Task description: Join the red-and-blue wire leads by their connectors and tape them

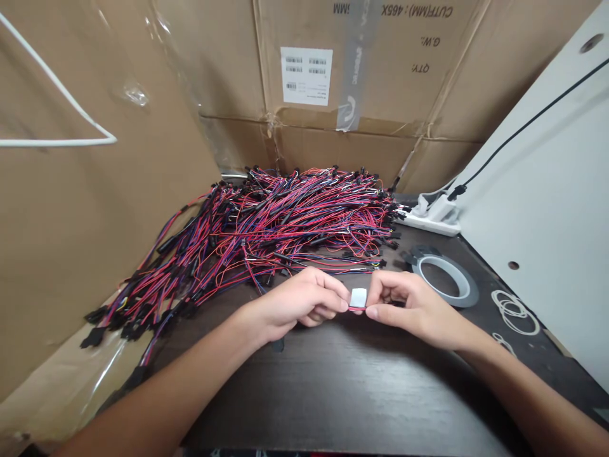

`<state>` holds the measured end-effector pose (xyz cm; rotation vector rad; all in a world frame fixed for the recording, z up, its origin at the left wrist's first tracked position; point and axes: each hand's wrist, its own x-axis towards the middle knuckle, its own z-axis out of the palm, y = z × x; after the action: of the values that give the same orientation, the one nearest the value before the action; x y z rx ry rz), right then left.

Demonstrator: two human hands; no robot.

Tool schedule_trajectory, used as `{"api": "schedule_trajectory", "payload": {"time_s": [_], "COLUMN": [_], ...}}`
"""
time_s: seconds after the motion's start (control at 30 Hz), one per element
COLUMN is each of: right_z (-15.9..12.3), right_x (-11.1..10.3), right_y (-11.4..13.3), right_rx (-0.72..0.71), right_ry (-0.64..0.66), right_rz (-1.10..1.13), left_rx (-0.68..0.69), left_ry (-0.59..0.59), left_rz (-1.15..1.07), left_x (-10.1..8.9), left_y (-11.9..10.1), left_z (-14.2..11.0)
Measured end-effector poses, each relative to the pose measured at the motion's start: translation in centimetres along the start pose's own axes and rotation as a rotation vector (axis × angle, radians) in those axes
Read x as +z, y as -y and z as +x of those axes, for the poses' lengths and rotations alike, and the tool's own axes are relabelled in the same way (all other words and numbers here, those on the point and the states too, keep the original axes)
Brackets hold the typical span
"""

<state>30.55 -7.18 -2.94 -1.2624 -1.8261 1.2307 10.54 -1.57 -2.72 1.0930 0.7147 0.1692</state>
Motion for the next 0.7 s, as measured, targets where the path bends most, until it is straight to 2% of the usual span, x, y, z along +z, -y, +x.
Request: {"api": "schedule_trajectory", "payload": {"time_s": [0.27, 0.53, 0.7], "right_z": [0.0, 0.1, -0.1], "right_x": [-0.1, -0.1, -0.1], "right_y": [-0.2, -0.1, -0.2], "right_rx": [0.038, 0.021, 0.018], "right_ry": [-0.001, -0.02, -0.023], "right_rz": [0.083, 0.147, 0.219], "left_rx": [-0.002, 0.118, 0.216], "left_ry": [-0.01, -0.108, -0.207], "left_rz": [-0.055, 0.033, 0.129], "left_x": [0.3, 1.1, 1.5], "left_y": [-0.1, -0.2, 0.3], "left_z": [0.0, -0.1, 0.2]}}
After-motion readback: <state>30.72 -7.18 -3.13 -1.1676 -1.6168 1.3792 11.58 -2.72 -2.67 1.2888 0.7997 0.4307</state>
